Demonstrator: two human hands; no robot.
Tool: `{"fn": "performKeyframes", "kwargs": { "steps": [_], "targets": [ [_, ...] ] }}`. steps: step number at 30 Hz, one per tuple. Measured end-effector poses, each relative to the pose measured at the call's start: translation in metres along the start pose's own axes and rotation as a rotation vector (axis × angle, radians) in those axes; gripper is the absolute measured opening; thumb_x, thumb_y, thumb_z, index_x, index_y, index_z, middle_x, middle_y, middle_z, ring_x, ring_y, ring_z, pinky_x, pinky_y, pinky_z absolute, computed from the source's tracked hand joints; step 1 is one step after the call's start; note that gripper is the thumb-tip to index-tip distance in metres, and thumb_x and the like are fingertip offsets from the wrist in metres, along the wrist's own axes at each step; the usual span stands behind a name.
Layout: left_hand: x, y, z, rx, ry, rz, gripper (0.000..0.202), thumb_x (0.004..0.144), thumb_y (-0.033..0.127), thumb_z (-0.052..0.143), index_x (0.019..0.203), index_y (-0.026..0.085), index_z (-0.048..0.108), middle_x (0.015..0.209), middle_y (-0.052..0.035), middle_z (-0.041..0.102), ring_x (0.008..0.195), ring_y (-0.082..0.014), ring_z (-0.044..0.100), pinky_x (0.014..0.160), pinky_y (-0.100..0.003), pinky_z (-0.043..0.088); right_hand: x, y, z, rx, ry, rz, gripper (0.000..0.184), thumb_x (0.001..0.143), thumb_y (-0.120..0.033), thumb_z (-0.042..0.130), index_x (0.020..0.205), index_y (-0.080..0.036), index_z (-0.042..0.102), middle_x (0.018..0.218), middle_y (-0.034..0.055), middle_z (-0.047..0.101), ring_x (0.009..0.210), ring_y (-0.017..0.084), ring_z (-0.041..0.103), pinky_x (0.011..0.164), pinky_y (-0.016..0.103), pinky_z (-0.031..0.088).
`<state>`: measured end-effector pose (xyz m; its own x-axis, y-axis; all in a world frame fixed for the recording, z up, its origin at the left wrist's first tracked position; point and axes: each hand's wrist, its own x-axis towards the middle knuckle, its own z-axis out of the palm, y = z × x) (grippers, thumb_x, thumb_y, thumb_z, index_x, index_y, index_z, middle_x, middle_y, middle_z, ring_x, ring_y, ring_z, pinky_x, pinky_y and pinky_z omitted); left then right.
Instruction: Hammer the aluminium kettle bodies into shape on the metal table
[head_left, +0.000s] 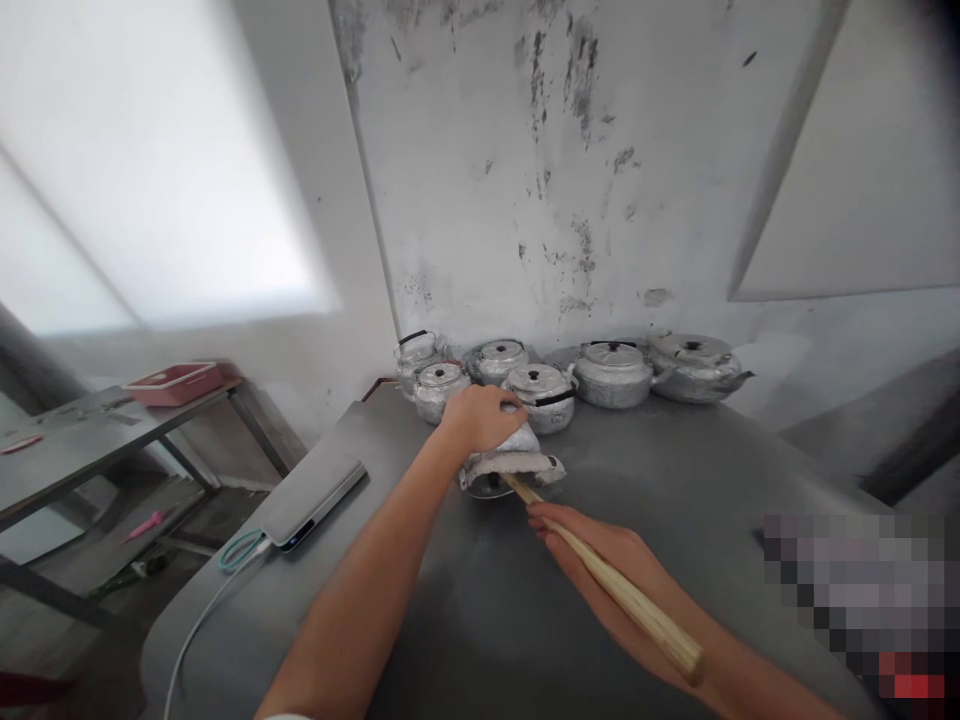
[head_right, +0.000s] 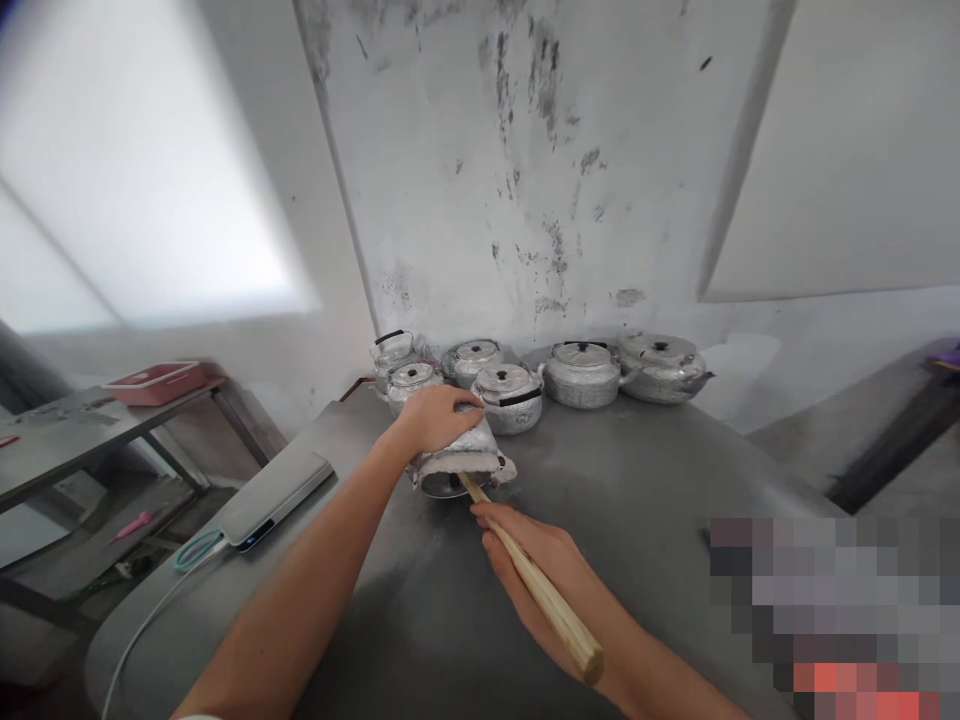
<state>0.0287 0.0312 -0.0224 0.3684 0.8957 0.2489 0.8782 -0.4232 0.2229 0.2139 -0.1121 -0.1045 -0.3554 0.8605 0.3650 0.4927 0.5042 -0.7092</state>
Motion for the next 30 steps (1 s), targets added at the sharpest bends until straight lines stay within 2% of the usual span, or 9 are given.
{"fn": "performKeyframes", "kwargs": {
  "steps": [8, 13, 17, 22, 30],
  "targets": [
    [-0.0007, 0.0009, -0.0016, 0.011, -0.006, -0.012, 0.036, 0.095, 0.05, 0.051, 0.115, 0.035, 0.077, 0.117, -0.0035, 0.077, 0.11, -0.0312, 0.068, 0.096, -0.041, 0.051, -0.0012, -0.0042, -0.002, 0.014, 0.032, 0.001, 0.034, 0.105, -0.035, 0.044, 0.126, -0.023, 0.067, 0.117, 0.0069, 0.077, 0.107, 0.02, 0.074, 0.094, 0.029, 0.059],
    [-0.0007, 0.0007, -0.0016, 0.016, -0.016, -0.015, 0.037, 0.095, 0.05, 0.05, 0.116, 0.036, 0.077, 0.118, -0.0028, 0.076, 0.111, -0.031, 0.067, 0.098, -0.042, 0.05, -0.0019, -0.0046, -0.0023, 0.011, 0.01, -0.001, 0.032, 0.105, -0.035, 0.045, 0.122, -0.024, 0.069, 0.11, 0.0061, 0.078, 0.097, 0.021, 0.076, 0.084, 0.029, 0.062],
    [-0.0003, 0.0004, -0.0008, 0.011, -0.006, -0.011, 0.036, 0.095, 0.05, 0.051, 0.115, 0.036, 0.077, 0.118, -0.0029, 0.076, 0.112, -0.0317, 0.067, 0.097, -0.042, 0.051, -0.0005, -0.0032, -0.0004, 0.032, 0.074, 0.001, 0.033, 0.105, -0.035, 0.045, 0.125, -0.023, 0.068, 0.116, 0.0078, 0.077, 0.104, 0.022, 0.075, 0.092, 0.031, 0.061],
    [-0.0007, 0.0017, -0.0009, 0.019, -0.028, -0.013, 0.037, 0.096, 0.049, 0.05, 0.118, 0.034, 0.076, 0.121, -0.004, 0.075, 0.114, -0.031, 0.066, 0.099, -0.042, 0.049, 0.0001, -0.0072, -0.0021, 0.05, 0.044, 0.019, 0.033, 0.104, -0.035, 0.044, 0.119, -0.023, 0.071, 0.107, 0.0069, 0.079, 0.097, 0.021, 0.077, 0.082, 0.028, 0.062],
    [-0.0012, 0.0002, -0.0019, 0.005, -0.024, -0.009, 0.039, 0.095, 0.051, 0.05, 0.118, 0.034, 0.076, 0.121, -0.0038, 0.075, 0.111, -0.0314, 0.067, 0.097, -0.04, 0.05, -0.0013, -0.0061, -0.0009, 0.018, 0.021, -0.005, 0.031, 0.103, -0.033, 0.047, 0.121, -0.025, 0.07, 0.105, 0.0052, 0.079, 0.094, 0.021, 0.077, 0.08, 0.027, 0.062]
  ]
}}
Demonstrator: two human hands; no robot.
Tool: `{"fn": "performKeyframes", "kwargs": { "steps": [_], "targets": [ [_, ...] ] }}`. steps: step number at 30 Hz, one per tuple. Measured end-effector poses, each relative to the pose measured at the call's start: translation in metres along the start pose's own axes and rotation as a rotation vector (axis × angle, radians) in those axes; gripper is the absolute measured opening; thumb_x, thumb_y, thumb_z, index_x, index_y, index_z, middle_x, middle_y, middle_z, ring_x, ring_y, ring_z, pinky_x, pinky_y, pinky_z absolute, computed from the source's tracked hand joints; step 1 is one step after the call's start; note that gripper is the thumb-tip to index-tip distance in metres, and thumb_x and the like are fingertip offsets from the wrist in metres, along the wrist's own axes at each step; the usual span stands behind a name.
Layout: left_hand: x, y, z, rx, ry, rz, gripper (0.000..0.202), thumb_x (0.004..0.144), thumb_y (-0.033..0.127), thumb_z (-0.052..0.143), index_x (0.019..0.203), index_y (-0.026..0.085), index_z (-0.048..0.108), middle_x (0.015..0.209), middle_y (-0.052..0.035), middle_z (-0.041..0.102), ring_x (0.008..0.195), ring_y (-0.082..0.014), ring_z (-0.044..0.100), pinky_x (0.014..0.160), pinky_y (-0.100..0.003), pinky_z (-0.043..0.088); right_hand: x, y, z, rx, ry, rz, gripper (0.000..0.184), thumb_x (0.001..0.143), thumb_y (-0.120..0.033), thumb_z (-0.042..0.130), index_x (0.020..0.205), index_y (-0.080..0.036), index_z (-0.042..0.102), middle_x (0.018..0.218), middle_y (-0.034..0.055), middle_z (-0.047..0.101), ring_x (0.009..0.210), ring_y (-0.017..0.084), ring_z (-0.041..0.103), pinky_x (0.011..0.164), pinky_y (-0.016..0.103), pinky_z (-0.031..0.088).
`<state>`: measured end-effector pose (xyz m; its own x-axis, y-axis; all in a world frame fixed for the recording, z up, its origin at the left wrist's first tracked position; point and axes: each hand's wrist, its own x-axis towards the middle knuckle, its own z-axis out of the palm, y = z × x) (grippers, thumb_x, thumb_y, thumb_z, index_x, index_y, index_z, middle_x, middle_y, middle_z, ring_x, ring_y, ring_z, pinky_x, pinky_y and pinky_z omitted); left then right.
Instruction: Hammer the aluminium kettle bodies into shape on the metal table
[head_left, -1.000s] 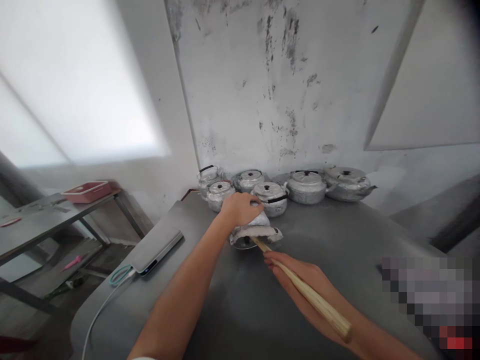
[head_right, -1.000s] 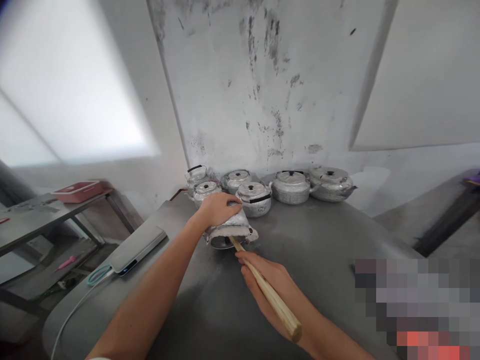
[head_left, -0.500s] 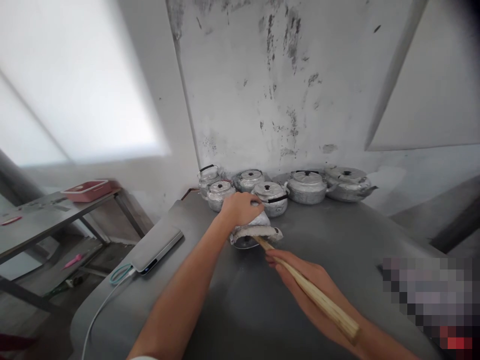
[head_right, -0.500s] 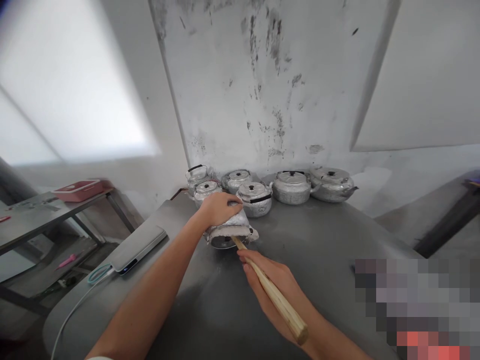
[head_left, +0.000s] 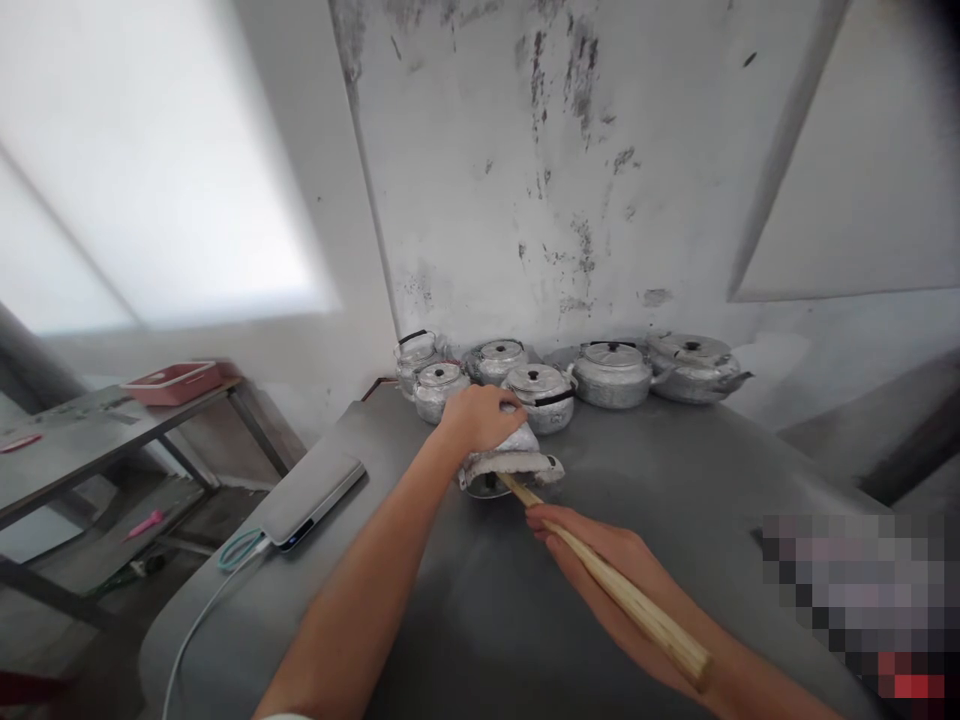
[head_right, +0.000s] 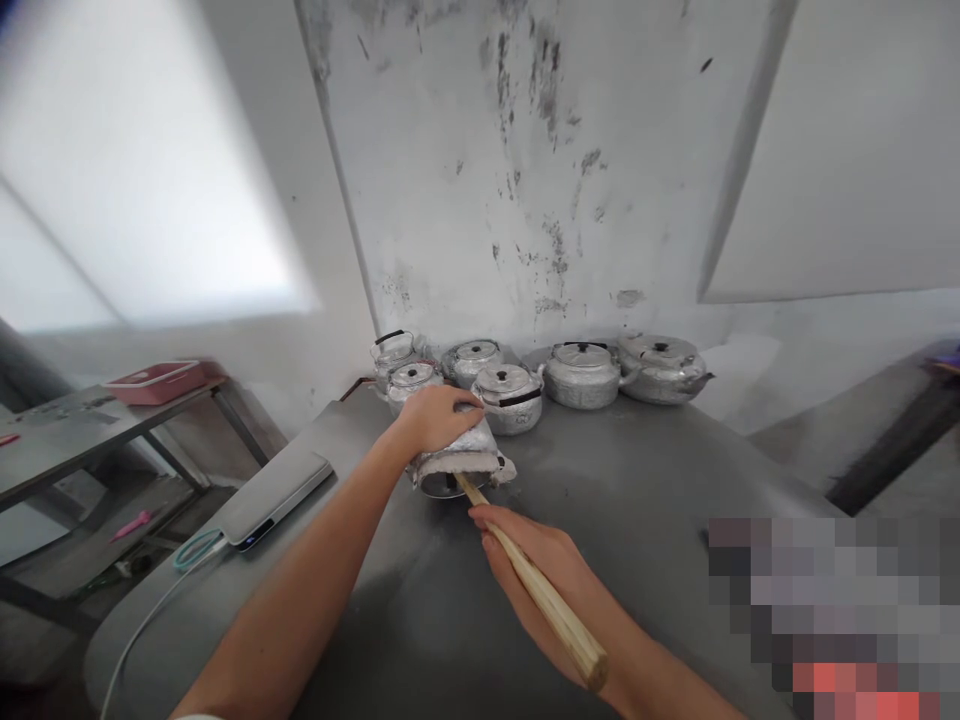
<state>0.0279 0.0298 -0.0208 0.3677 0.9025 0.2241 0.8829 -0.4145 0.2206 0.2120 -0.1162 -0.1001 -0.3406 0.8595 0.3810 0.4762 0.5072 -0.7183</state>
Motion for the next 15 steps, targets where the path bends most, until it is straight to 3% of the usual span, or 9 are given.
{"fn": "performKeyframes", "kwargs": {
  "steps": [5, 10, 15],
  "targets": [
    [0.0004, -0.0001, 0.0007, 0.01, 0.014, -0.004, 0.036, 0.094, 0.051, 0.051, 0.116, 0.037, 0.077, 0.119, -0.0012, 0.076, 0.111, -0.0297, 0.068, 0.097, -0.039, 0.051, 0.0013, 0.0027, 0.0003, -0.004, 0.027, -0.013, 0.032, 0.102, -0.032, 0.048, 0.124, -0.023, 0.069, 0.114, 0.0069, 0.078, 0.102, 0.022, 0.076, 0.089, 0.029, 0.061],
    [0.0015, -0.0004, 0.0024, 0.007, 0.024, -0.008, 0.035, 0.094, 0.05, 0.052, 0.115, 0.037, 0.077, 0.117, -0.0023, 0.076, 0.111, -0.0301, 0.068, 0.098, -0.041, 0.05, 0.0033, -0.0001, -0.0031, 0.03, -0.014, 0.03, 0.032, 0.102, -0.034, 0.047, 0.121, -0.024, 0.07, 0.106, 0.0058, 0.08, 0.096, 0.022, 0.077, 0.082, 0.028, 0.063],
    [0.001, 0.0003, 0.0005, 0.01, 0.013, 0.0, 0.037, 0.094, 0.05, 0.051, 0.115, 0.035, 0.077, 0.116, -0.0042, 0.077, 0.111, -0.0318, 0.068, 0.097, -0.043, 0.05, 0.0029, 0.0009, -0.0017, 0.043, -0.004, 0.037, 0.033, 0.103, -0.036, 0.047, 0.124, -0.024, 0.07, 0.112, 0.0064, 0.079, 0.102, 0.021, 0.076, 0.089, 0.028, 0.061]
  ]
}}
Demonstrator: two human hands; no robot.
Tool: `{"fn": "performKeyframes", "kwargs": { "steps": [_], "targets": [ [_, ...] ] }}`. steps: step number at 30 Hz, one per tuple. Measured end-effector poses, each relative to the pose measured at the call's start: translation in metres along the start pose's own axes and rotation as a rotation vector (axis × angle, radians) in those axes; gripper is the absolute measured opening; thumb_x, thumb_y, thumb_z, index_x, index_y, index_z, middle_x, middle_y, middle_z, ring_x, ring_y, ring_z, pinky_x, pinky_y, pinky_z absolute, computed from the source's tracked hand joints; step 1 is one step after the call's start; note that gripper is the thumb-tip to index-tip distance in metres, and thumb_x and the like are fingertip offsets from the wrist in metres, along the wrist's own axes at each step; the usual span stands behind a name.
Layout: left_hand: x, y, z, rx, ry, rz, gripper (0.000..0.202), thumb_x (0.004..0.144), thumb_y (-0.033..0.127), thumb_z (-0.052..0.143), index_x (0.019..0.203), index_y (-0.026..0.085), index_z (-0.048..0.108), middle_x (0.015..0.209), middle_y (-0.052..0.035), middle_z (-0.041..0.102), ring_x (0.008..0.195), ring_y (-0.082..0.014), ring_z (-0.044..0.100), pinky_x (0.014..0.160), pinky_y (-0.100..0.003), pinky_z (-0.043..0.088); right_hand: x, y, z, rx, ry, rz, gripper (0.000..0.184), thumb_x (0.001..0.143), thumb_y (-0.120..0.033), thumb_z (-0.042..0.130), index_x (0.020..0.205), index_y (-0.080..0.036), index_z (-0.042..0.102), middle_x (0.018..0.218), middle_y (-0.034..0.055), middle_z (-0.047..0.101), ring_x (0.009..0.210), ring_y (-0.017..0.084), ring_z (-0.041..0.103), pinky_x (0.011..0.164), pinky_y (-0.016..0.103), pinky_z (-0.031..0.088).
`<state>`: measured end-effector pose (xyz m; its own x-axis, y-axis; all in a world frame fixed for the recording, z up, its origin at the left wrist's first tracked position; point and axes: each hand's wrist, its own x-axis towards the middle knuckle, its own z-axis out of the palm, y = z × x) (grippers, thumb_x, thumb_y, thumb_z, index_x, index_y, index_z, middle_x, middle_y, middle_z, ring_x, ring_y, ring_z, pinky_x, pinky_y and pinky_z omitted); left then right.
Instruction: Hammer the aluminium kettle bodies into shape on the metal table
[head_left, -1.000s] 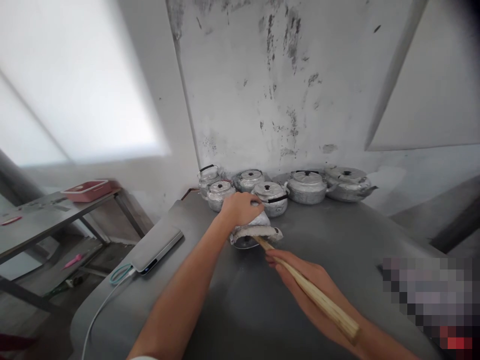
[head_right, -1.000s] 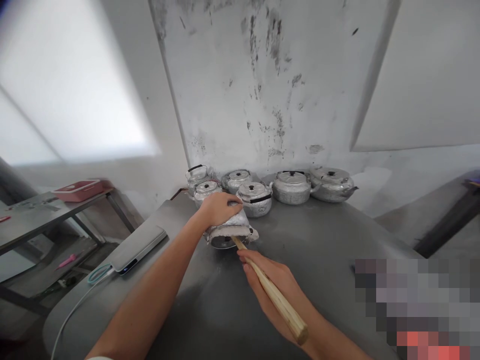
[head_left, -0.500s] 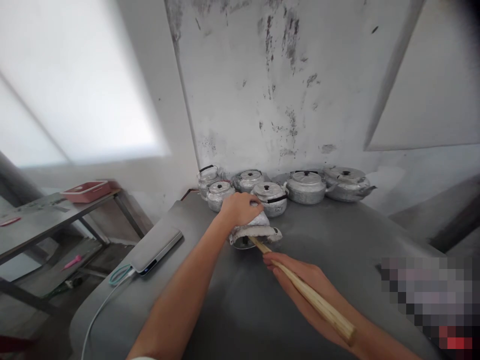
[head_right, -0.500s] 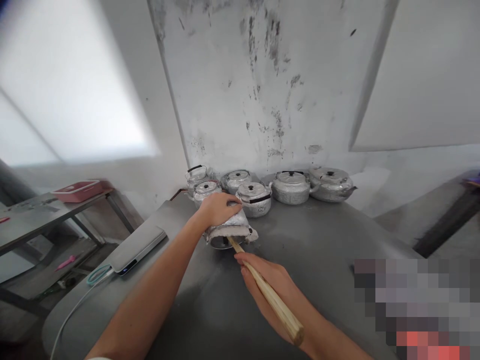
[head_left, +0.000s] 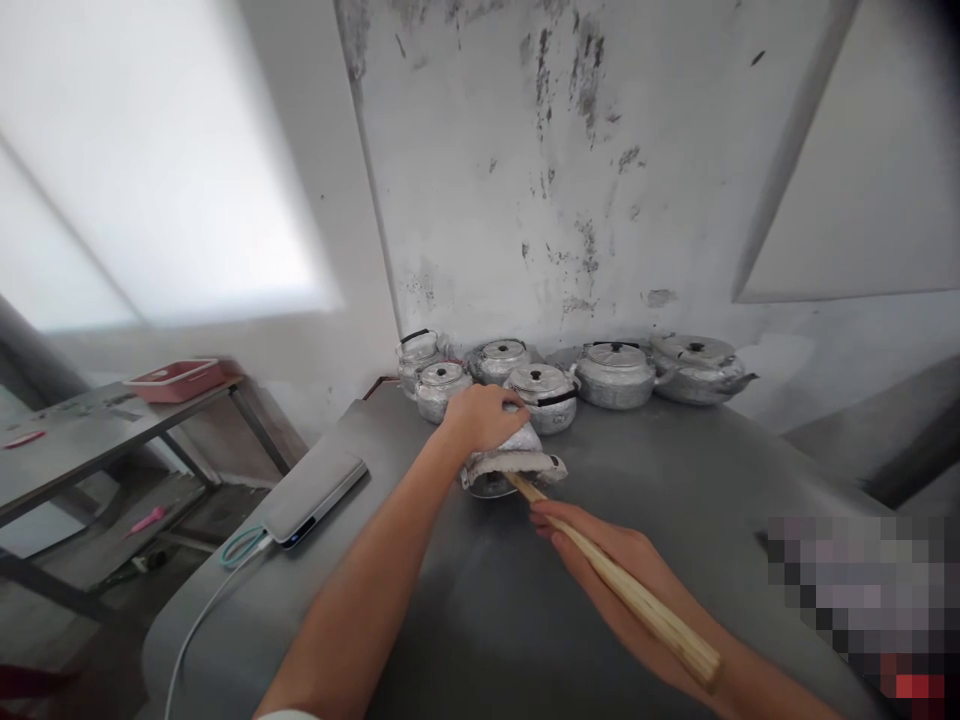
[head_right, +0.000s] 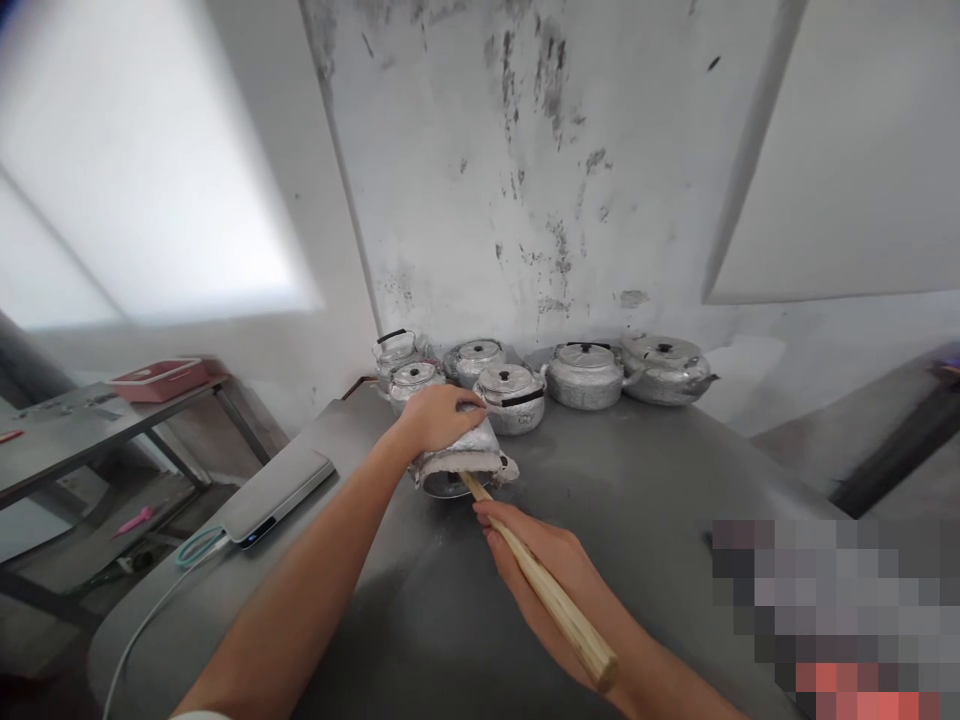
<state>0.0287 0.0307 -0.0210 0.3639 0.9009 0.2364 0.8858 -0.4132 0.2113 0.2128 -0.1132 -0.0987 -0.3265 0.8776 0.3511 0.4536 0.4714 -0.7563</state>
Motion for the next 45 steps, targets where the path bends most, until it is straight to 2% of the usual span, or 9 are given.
{"fn": "performKeyframes", "kwargs": {
  "steps": [4, 9, 15, 29, 33, 36, 41, 45],
  "targets": [
    [-0.0006, 0.0004, -0.0005, -0.002, 0.009, 0.008, 0.037, 0.094, 0.051, 0.05, 0.114, 0.035, 0.077, 0.116, -0.0027, 0.077, 0.109, -0.0319, 0.068, 0.094, -0.042, 0.052, -0.0013, 0.001, 0.0005, -0.021, -0.034, -0.013, 0.033, 0.104, -0.035, 0.046, 0.123, -0.024, 0.069, 0.11, 0.0065, 0.079, 0.1, 0.021, 0.076, 0.086, 0.028, 0.061],
    [-0.0005, 0.0005, -0.0001, 0.005, 0.0, -0.004, 0.038, 0.094, 0.051, 0.05, 0.116, 0.036, 0.077, 0.118, -0.0021, 0.076, 0.111, -0.0306, 0.067, 0.096, -0.039, 0.051, -0.002, 0.0026, 0.0007, -0.01, -0.014, 0.005, 0.035, 0.105, -0.037, 0.045, 0.128, -0.024, 0.067, 0.117, 0.0069, 0.077, 0.106, 0.021, 0.074, 0.093, 0.029, 0.059],
    [0.0001, 0.0, 0.001, -0.011, 0.014, 0.002, 0.037, 0.093, 0.051, 0.051, 0.114, 0.035, 0.078, 0.116, -0.0027, 0.077, 0.11, -0.0317, 0.068, 0.096, -0.041, 0.051, -0.001, 0.0052, -0.0002, 0.067, -0.027, 0.054, 0.038, 0.105, -0.042, 0.045, 0.13, -0.023, 0.067, 0.118, 0.0079, 0.077, 0.107, 0.022, 0.074, 0.093, 0.03, 0.059],
    [-0.0005, 0.001, 0.0002, -0.03, 0.022, 0.004, 0.035, 0.093, 0.048, 0.053, 0.113, 0.033, 0.079, 0.116, -0.0048, 0.077, 0.11, -0.0329, 0.067, 0.096, -0.044, 0.049, -0.0006, 0.0053, -0.0019, 0.057, -0.057, 0.073, 0.037, 0.104, -0.043, 0.046, 0.128, -0.025, 0.068, 0.119, 0.007, 0.077, 0.109, 0.024, 0.073, 0.096, 0.033, 0.058],
    [0.0001, 0.0008, 0.0012, -0.039, 0.026, 0.003, 0.036, 0.093, 0.048, 0.053, 0.113, 0.032, 0.079, 0.115, -0.0066, 0.077, 0.109, -0.0335, 0.067, 0.096, -0.044, 0.05, 0.0002, 0.0065, -0.0025, 0.092, -0.032, 0.081, 0.039, 0.104, -0.045, 0.047, 0.133, -0.025, 0.066, 0.125, 0.0075, 0.075, 0.115, 0.024, 0.071, 0.101, 0.033, 0.056],
    [0.0005, 0.0007, 0.0014, -0.043, 0.023, 0.003, 0.036, 0.092, 0.048, 0.053, 0.113, 0.032, 0.079, 0.115, -0.0064, 0.077, 0.109, -0.0336, 0.068, 0.095, -0.045, 0.05, 0.0006, 0.0057, -0.003, 0.105, -0.064, 0.088, 0.039, 0.104, -0.046, 0.047, 0.131, -0.025, 0.067, 0.122, 0.0076, 0.076, 0.112, 0.024, 0.072, 0.099, 0.033, 0.057],
    [-0.0002, 0.0011, 0.0003, -0.035, 0.018, -0.002, 0.036, 0.093, 0.049, 0.053, 0.113, 0.033, 0.079, 0.114, -0.0059, 0.077, 0.109, -0.0326, 0.068, 0.096, -0.044, 0.05, 0.001, 0.0037, -0.0023, 0.079, -0.033, 0.083, 0.039, 0.105, -0.045, 0.046, 0.132, -0.025, 0.066, 0.125, 0.0076, 0.074, 0.115, 0.023, 0.071, 0.101, 0.033, 0.055],
    [-0.0018, 0.0018, -0.0008, -0.026, 0.012, 0.0, 0.036, 0.093, 0.049, 0.052, 0.113, 0.034, 0.079, 0.115, -0.0049, 0.077, 0.109, -0.0323, 0.068, 0.096, -0.044, 0.05, 0.0017, 0.004, -0.0037, 0.077, -0.063, 0.073, 0.036, 0.104, -0.044, 0.047, 0.127, -0.025, 0.067, 0.117, 0.0059, 0.077, 0.107, 0.022, 0.074, 0.094, 0.031, 0.057]
  ]
}}
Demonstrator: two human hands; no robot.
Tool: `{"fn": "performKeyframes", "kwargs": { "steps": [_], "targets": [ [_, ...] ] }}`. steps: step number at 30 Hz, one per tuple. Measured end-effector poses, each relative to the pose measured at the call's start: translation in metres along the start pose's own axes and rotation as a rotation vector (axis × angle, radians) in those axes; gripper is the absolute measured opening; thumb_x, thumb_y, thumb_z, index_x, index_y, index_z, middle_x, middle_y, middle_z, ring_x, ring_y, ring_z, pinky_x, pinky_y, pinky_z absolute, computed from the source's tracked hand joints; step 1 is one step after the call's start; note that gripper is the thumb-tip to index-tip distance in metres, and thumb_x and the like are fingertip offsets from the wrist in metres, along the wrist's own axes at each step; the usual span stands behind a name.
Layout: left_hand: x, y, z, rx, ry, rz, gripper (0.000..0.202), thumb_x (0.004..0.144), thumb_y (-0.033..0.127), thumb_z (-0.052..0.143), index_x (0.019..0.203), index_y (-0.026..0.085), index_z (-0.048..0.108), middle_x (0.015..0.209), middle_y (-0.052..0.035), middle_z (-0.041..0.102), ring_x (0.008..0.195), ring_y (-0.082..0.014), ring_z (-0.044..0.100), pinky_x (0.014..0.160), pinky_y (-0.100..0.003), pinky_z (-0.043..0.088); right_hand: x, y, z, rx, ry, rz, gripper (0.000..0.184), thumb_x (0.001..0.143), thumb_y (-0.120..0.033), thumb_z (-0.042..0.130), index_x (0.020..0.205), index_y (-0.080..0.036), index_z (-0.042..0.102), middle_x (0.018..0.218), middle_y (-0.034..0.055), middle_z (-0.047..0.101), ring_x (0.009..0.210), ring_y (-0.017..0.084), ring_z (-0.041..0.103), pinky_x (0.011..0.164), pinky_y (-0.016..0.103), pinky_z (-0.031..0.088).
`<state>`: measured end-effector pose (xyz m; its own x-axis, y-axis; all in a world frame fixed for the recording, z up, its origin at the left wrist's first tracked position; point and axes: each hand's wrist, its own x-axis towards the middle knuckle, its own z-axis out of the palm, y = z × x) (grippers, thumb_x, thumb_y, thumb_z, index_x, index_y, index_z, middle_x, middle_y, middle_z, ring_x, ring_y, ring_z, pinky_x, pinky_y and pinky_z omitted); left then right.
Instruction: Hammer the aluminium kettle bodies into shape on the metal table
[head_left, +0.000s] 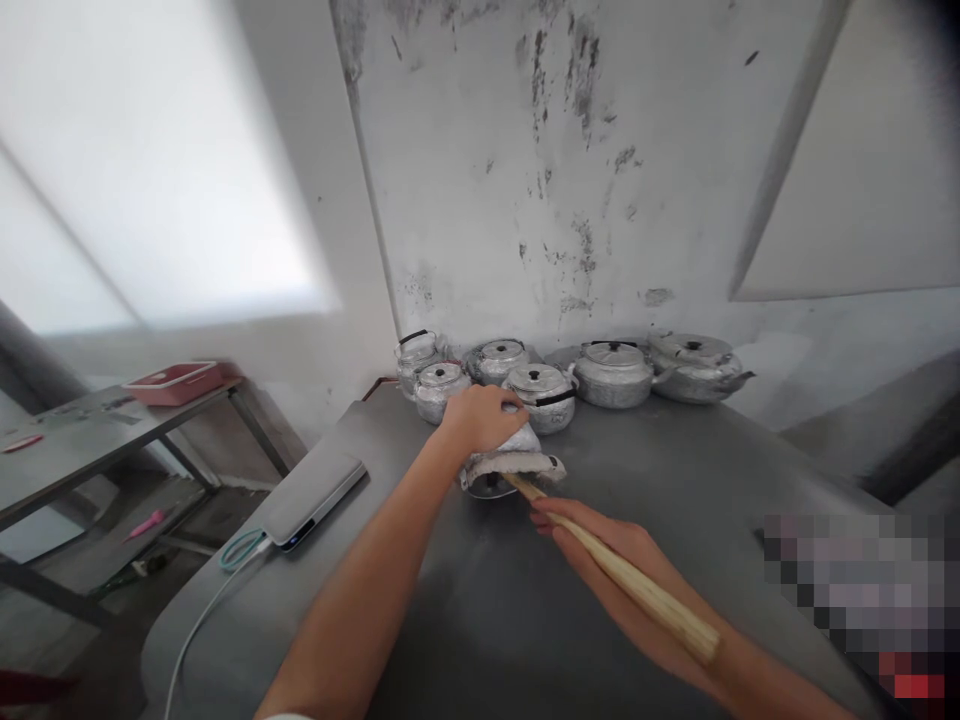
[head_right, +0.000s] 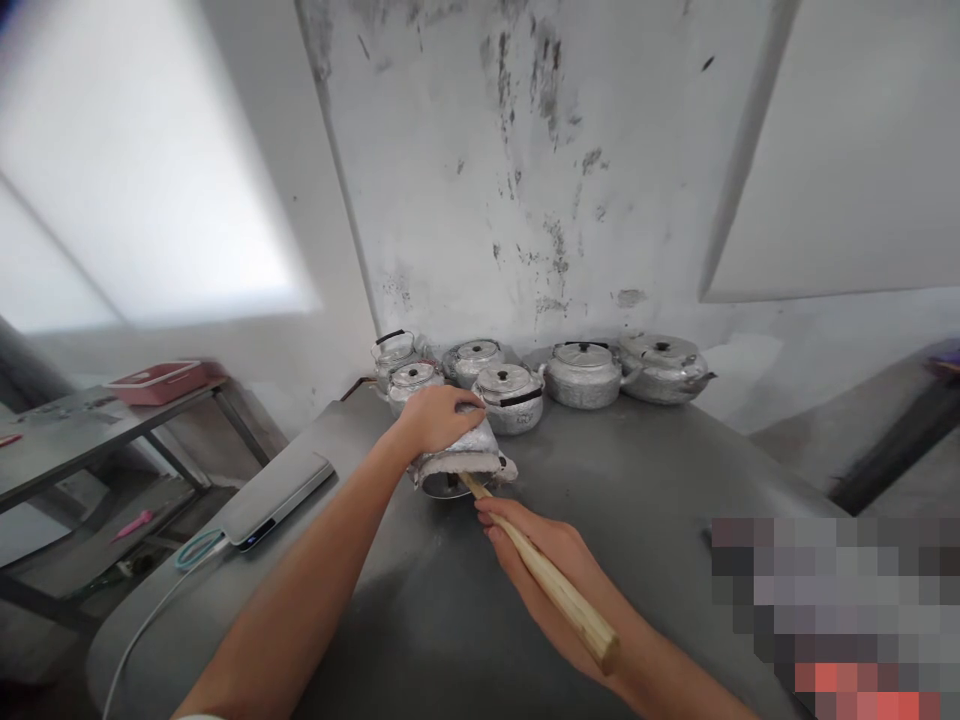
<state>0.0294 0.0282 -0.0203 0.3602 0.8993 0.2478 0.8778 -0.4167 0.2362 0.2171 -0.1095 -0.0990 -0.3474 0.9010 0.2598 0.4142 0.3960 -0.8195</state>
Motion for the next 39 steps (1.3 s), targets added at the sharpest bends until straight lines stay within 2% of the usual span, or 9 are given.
{"fn": "performKeyframes", "kwargs": {
  "steps": [4, 10, 16, 20, 24, 28, 31, 35, 39],
  "targets": [
    [0.001, -0.002, 0.001, -0.008, 0.003, 0.001, 0.036, 0.093, 0.049, 0.052, 0.114, 0.035, 0.078, 0.116, -0.0038, 0.077, 0.109, -0.0316, 0.068, 0.096, -0.043, 0.05, -0.003, -0.004, -0.005, -0.044, 0.063, -0.038, 0.031, 0.105, -0.041, 0.045, 0.12, -0.026, 0.069, 0.108, 0.0043, 0.078, 0.098, 0.02, 0.075, 0.084, 0.028, 0.058],
    [0.008, -0.018, 0.003, -0.073, -0.002, 0.022, 0.036, 0.093, 0.046, 0.053, 0.113, 0.032, 0.079, 0.12, -0.0002, 0.076, 0.112, -0.0277, 0.067, 0.1, -0.035, 0.049, -0.013, -0.008, -0.019, -0.011, 0.212, -0.16, 0.026, 0.101, -0.034, 0.051, 0.09, -0.027, 0.073, 0.081, 0.0007, 0.078, 0.075, 0.018, 0.074, 0.068, 0.024, 0.057],
    [0.011, -0.042, -0.003, -0.278, -0.022, 0.036, 0.039, 0.094, 0.044, 0.049, 0.108, 0.027, 0.081, 0.122, 0.0007, 0.075, 0.114, -0.0251, 0.066, 0.102, -0.03, 0.048, -0.011, -0.006, -0.028, 0.198, 0.122, -0.037, 0.032, 0.1, -0.04, 0.052, 0.086, -0.022, 0.075, 0.071, 0.0029, 0.077, 0.067, 0.018, 0.071, 0.066, 0.025, 0.057],
    [0.013, -0.059, -0.004, -0.429, -0.008, -0.02, 0.047, 0.095, 0.051, 0.044, 0.108, 0.024, 0.081, 0.123, -0.0011, 0.075, 0.119, -0.0256, 0.065, 0.109, -0.031, 0.044, -0.008, -0.002, -0.032, 0.197, 0.036, -0.012, 0.041, 0.101, -0.047, 0.048, 0.082, -0.02, 0.073, 0.062, 0.0031, 0.072, 0.059, 0.017, 0.066, 0.061, 0.027, 0.054],
    [0.014, -0.074, -0.004, -0.472, 0.092, -0.135, 0.052, 0.096, 0.055, 0.043, 0.105, 0.022, 0.082, 0.115, -0.0036, 0.077, 0.116, -0.0274, 0.066, 0.11, -0.035, 0.042, -0.009, -0.004, -0.036, 0.089, 0.001, -0.072, 0.047, 0.101, -0.054, 0.046, 0.078, -0.02, 0.069, 0.051, -0.0001, 0.063, 0.049, 0.015, 0.059, 0.055, 0.026, 0.048],
    [0.012, -0.082, -0.009, -0.464, 0.207, -0.146, 0.056, 0.098, 0.059, 0.044, 0.103, 0.018, 0.082, 0.106, -0.0067, 0.079, 0.107, -0.0279, 0.069, 0.104, -0.034, 0.046, -0.011, -0.012, -0.038, 0.044, -0.021, -0.113, 0.048, 0.102, -0.054, 0.045, 0.077, -0.02, 0.068, 0.051, -0.0007, 0.062, 0.049, 0.014, 0.057, 0.056, 0.026, 0.046],
    [0.009, -0.085, -0.015, -0.466, 0.147, -0.173, 0.062, 0.098, 0.064, 0.041, 0.099, 0.018, 0.083, 0.106, -0.0068, 0.079, 0.109, -0.0288, 0.068, 0.108, -0.036, 0.043, -0.012, -0.018, -0.038, 0.061, -0.041, -0.118, 0.04, 0.1, -0.051, 0.051, 0.081, -0.02, 0.07, 0.056, 0.0, 0.065, 0.054, 0.015, 0.061, 0.059, 0.026, 0.047],
    [0.002, -0.089, -0.026, -0.488, 0.041, -0.217, 0.073, 0.096, 0.074, 0.035, 0.112, 0.019, 0.081, 0.118, -0.0069, 0.076, 0.116, -0.0309, 0.065, 0.109, -0.04, 0.044, -0.011, -0.022, -0.036, 0.204, -0.067, -0.076, 0.026, 0.095, -0.043, 0.061, 0.095, -0.019, 0.07, 0.075, 0.0032, 0.072, 0.065, 0.017, 0.068, 0.06, 0.026, 0.051],
    [-0.006, -0.09, -0.037, -0.435, -0.134, -0.163, 0.066, 0.086, 0.075, 0.056, 0.126, 0.027, 0.075, 0.138, -0.0025, 0.067, 0.13, -0.0327, 0.058, 0.113, -0.037, 0.04, -0.011, -0.025, -0.035, 0.245, -0.09, -0.019, 0.027, 0.092, -0.041, 0.064, 0.08, -0.018, 0.07, 0.086, 0.0066, 0.073, 0.067, 0.016, 0.068, 0.061, 0.027, 0.052]
  ]
}}
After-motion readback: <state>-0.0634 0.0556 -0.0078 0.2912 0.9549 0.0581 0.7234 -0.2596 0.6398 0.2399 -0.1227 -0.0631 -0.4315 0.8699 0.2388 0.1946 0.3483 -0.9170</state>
